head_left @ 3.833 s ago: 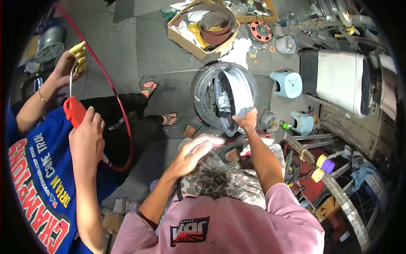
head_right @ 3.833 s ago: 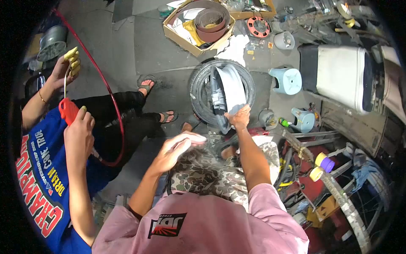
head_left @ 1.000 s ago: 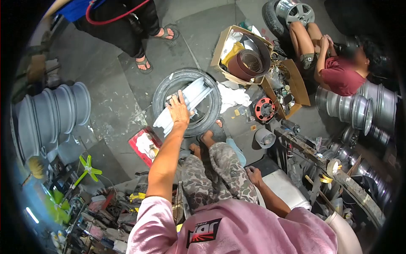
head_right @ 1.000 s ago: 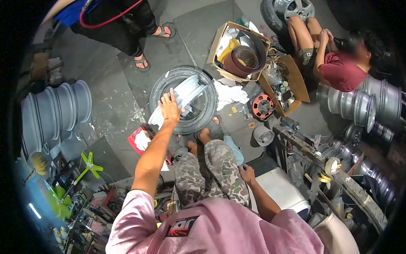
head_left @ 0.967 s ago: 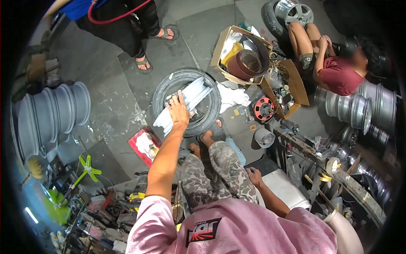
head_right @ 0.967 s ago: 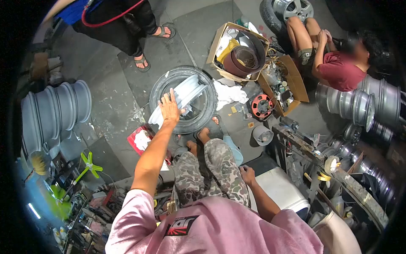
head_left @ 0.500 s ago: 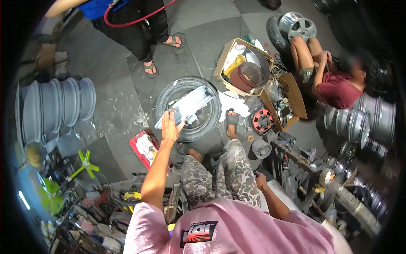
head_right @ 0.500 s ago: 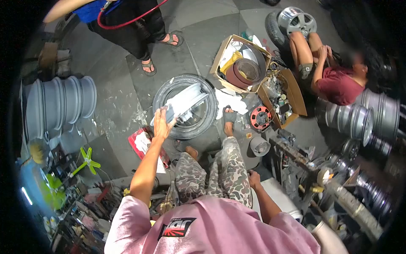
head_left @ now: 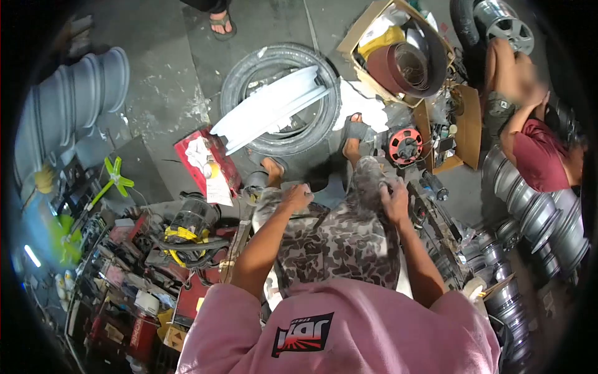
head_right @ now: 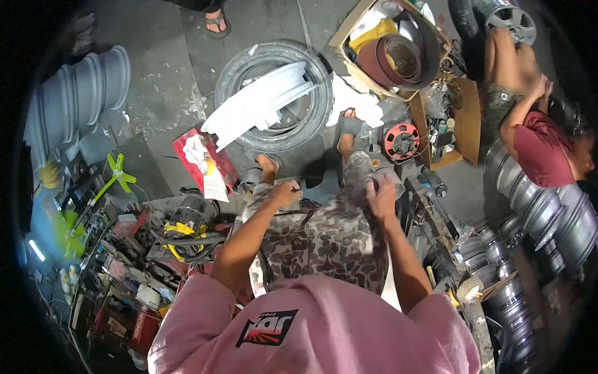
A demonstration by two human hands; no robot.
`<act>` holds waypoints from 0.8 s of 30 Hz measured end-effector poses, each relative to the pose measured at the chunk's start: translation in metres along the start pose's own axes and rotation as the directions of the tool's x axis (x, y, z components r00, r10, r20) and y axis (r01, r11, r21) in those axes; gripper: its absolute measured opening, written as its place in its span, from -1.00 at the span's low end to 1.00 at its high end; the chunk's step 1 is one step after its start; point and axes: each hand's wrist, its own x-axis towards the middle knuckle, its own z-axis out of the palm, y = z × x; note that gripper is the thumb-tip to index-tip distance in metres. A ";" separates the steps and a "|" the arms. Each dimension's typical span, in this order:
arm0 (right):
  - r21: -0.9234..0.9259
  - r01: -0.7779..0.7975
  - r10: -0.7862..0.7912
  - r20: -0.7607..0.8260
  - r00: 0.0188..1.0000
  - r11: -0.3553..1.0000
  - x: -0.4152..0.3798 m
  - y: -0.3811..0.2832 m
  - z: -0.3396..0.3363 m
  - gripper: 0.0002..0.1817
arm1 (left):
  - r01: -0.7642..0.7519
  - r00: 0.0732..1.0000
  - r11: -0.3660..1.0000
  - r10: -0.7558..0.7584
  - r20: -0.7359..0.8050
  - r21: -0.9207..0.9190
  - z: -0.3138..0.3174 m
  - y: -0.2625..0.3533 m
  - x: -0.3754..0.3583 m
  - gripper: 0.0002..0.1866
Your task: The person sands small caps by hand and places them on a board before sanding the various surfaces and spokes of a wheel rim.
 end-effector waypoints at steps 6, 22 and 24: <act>-0.238 -0.118 0.131 0.041 0.991 0.964 0.016 -0.034 0.013 -0.65 | 0.008 0.972 0.983 -0.051 0.231 0.183 0.070 -0.041 0.105 -0.35; -0.180 -0.302 0.312 0.030 0.950 0.936 0.040 -0.035 0.010 -0.80 | 0.303 0.948 0.659 -0.135 0.288 -0.688 0.319 -0.133 0.156 -0.42; -0.158 -0.298 0.305 0.022 0.952 0.941 0.040 -0.037 0.008 -0.82 | 0.054 0.981 0.786 0.072 0.178 -0.616 0.320 -0.143 0.147 -0.44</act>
